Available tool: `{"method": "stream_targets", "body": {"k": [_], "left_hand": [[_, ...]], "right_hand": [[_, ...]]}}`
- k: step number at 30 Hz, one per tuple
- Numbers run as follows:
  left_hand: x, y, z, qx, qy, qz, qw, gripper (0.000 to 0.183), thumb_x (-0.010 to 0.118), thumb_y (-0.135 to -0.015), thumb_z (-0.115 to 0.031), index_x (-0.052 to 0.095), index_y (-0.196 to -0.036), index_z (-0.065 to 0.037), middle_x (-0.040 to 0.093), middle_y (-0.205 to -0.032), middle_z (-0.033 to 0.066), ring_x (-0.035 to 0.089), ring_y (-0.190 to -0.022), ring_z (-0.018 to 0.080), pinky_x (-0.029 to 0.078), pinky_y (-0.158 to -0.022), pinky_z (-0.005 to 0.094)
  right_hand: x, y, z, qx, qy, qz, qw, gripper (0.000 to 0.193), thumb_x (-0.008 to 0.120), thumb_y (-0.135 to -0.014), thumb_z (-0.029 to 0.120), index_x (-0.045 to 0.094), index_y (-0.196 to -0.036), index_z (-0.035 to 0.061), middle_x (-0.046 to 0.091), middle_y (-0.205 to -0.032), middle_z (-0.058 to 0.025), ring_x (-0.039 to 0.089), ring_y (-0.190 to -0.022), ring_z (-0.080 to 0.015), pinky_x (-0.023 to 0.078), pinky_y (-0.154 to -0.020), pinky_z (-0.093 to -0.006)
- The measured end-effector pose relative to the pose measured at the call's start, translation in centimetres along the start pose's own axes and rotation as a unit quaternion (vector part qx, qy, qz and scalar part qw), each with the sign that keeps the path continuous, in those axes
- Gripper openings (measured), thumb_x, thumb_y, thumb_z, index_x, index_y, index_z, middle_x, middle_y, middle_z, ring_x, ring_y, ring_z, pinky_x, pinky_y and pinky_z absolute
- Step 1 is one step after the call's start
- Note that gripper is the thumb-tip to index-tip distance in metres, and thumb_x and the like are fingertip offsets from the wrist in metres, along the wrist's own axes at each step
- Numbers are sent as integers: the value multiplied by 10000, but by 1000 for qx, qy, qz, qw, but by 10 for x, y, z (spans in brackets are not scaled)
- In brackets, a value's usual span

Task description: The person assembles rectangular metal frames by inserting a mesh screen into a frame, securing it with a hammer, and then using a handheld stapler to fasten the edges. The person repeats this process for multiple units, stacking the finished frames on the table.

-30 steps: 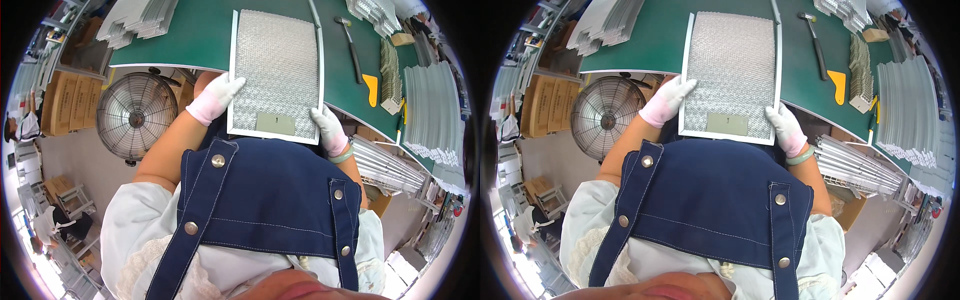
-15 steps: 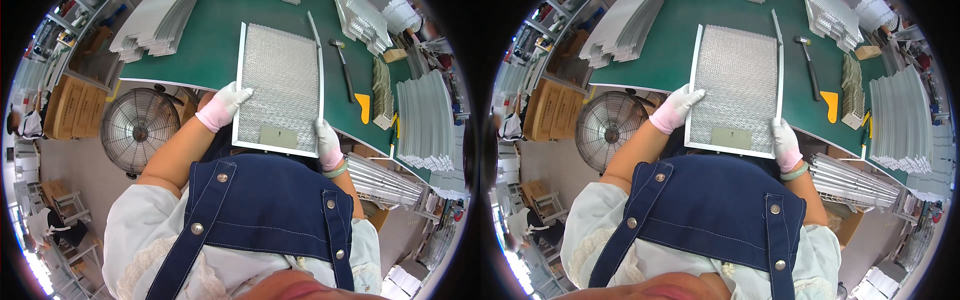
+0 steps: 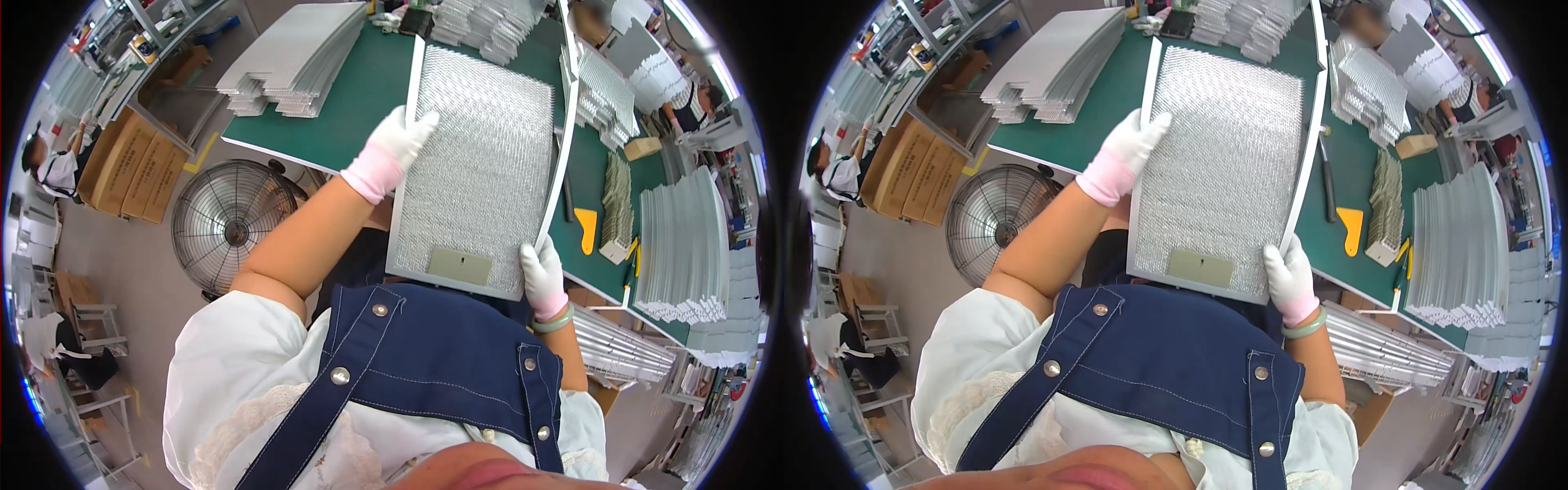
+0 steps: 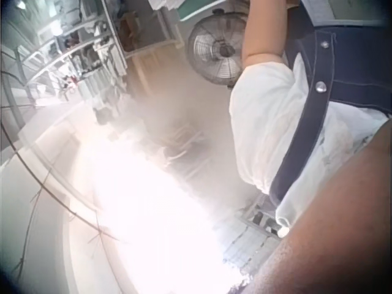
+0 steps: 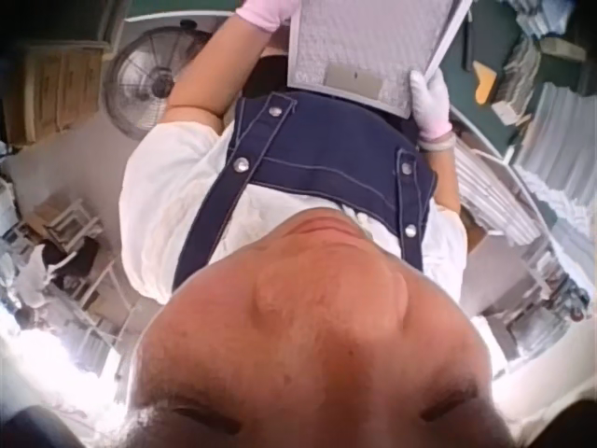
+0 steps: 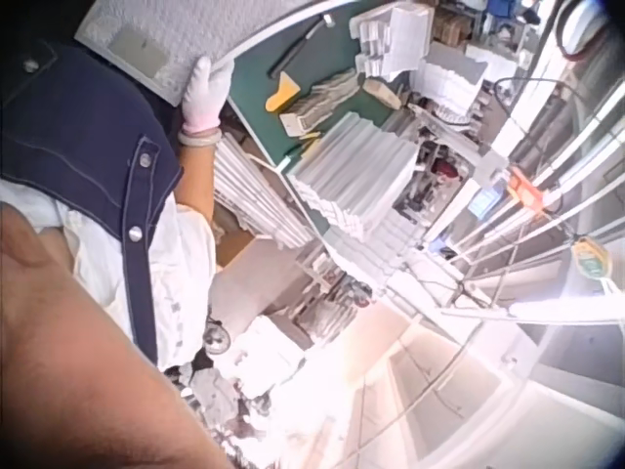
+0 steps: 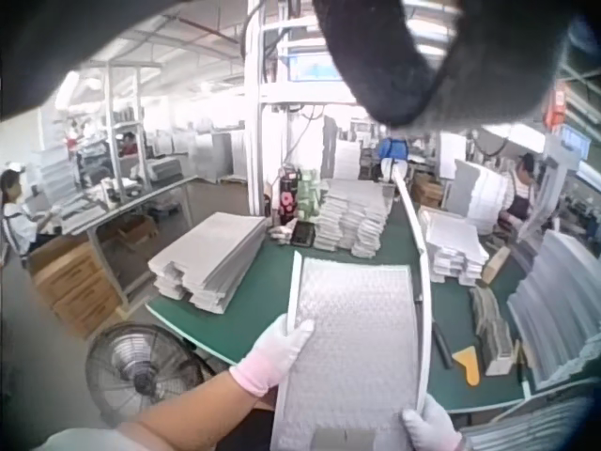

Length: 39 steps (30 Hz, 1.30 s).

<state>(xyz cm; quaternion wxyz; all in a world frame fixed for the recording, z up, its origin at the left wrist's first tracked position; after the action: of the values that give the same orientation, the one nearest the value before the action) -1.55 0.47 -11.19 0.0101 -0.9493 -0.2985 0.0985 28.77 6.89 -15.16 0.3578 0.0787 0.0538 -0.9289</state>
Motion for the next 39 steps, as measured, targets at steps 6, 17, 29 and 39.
{"method": "stream_targets", "body": {"k": [6,17,29,39], "left_hand": [[4,5,-18,-2,225,70,972,403,633,-967,-257,550,-1231,35,624,-1086,55,574,-976,122,472,-906,289],[-5,0,-32,-15,384,145,912,326,618,-959,-178,601,-1220,17,665,-1151,98,636,-1043,188,508,-948,332],[-14,-3,-58,-40,378,204,902,318,601,-961,-169,621,-1202,37,669,-1166,130,646,-1059,213,517,-945,353],[11,93,-79,418,-197,-66,884,598,616,-738,112,461,-1314,137,646,-1108,291,654,-1013,425,528,-900,433]], "right_hand": [[3,14,9,34,-60,33,997,469,566,-969,184,421,-1346,-53,582,-1248,-100,553,-1110,-159,428,-990,-328],[11,17,26,-24,-64,75,995,513,587,-969,225,416,-1374,-39,564,-1283,-81,528,-1149,-156,393,-1024,-332],[6,15,25,-5,-71,132,989,630,670,-926,275,396,-1388,-55,550,-1325,-101,514,-1196,-173,381,-1049,-345],[-92,-41,87,76,98,204,971,517,648,-877,170,506,-1325,-46,616,-1144,-62,568,-1017,-113,483,-902,-290]]}}
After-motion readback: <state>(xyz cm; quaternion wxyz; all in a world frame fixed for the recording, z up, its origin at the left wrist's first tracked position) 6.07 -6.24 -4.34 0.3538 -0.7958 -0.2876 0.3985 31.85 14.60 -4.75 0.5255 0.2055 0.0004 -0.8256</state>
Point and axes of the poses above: each hand's wrist, its own y-axis away from the middle knuckle, its own x-axis out of the palm, z = x × y, the point moved 10 cm from there along -y, towards the middle knuckle
